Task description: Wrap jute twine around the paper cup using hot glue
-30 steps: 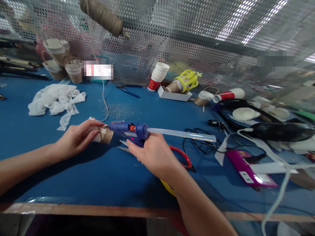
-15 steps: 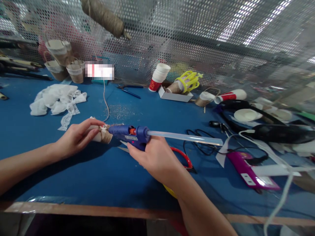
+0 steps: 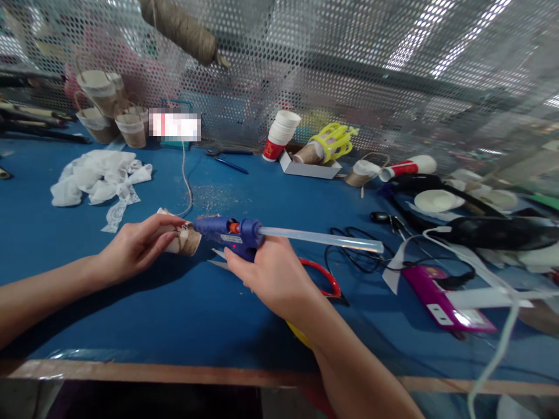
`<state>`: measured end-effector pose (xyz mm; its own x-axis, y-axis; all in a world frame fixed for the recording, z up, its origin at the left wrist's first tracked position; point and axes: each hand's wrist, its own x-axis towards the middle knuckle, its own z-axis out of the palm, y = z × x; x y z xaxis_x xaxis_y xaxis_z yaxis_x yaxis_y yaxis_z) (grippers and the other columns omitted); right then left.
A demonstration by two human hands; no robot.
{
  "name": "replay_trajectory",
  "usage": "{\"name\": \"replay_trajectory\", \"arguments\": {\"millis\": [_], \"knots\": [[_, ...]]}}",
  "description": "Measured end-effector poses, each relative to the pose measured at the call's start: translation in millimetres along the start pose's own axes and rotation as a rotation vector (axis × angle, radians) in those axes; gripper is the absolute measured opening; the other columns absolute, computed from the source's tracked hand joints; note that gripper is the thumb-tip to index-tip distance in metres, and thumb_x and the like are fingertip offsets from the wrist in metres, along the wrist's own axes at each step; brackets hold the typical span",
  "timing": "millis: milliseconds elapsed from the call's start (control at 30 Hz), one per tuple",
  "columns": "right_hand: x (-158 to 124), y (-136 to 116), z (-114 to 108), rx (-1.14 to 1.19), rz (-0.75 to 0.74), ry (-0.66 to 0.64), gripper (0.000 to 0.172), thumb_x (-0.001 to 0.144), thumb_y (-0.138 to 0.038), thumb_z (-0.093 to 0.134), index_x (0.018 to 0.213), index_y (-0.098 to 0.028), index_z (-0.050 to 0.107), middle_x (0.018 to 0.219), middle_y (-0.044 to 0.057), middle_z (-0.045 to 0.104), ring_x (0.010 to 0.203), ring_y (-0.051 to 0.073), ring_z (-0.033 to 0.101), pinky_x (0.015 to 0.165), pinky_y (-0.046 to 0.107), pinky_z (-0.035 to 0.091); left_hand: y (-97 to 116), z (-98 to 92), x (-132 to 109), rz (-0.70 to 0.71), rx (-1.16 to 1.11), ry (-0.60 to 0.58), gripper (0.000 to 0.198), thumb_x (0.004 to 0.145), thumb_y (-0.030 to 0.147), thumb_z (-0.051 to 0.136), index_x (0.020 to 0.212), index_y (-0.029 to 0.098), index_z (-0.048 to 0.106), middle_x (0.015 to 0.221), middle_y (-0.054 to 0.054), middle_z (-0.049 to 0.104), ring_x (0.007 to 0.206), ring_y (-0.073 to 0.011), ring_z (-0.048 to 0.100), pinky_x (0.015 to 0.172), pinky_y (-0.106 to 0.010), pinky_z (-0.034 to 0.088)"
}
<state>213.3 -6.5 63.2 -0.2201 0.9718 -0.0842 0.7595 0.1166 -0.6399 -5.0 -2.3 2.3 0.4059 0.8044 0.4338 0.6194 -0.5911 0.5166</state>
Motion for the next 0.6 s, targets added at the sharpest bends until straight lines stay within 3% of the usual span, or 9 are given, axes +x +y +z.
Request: {"name": "replay_trajectory", "arguments": {"millis": [333, 600], "knots": [[-1.8, 0.6, -2.1, -0.005, 0.006, -0.025, 0.033, 0.072, -0.034, 0.055, 0.044, -0.022, 0.042, 0.033, -0.004, 0.044, 0.031, 0.01, 0.042, 0.035, 0.024, 0.036, -1.9, 0.1, -0.1, -0.041, 0.005, -0.005, 0.023, 0.088, 0.02, 0.037, 0.107, 0.012, 0.048, 0.076, -0.003, 0.067, 0.062, -0.0117, 0.062, 0.058, -0.02, 0.045], [-6.1, 1.3, -3.0, -0.045, -0.04, -0.041, 0.037, 0.074, -0.034, 0.054, 0.042, -0.023, 0.038, 0.033, -0.004, 0.043, 0.032, 0.01, 0.04, 0.035, 0.025, 0.034, -1.5, 0.9, 0.9, -0.052, -0.02, -0.006, 0.025, 0.088, 0.021, 0.036, 0.107, 0.011, 0.048, 0.082, -0.007, 0.068, 0.065, -0.0131, 0.063, 0.059, -0.022, 0.046]]}}
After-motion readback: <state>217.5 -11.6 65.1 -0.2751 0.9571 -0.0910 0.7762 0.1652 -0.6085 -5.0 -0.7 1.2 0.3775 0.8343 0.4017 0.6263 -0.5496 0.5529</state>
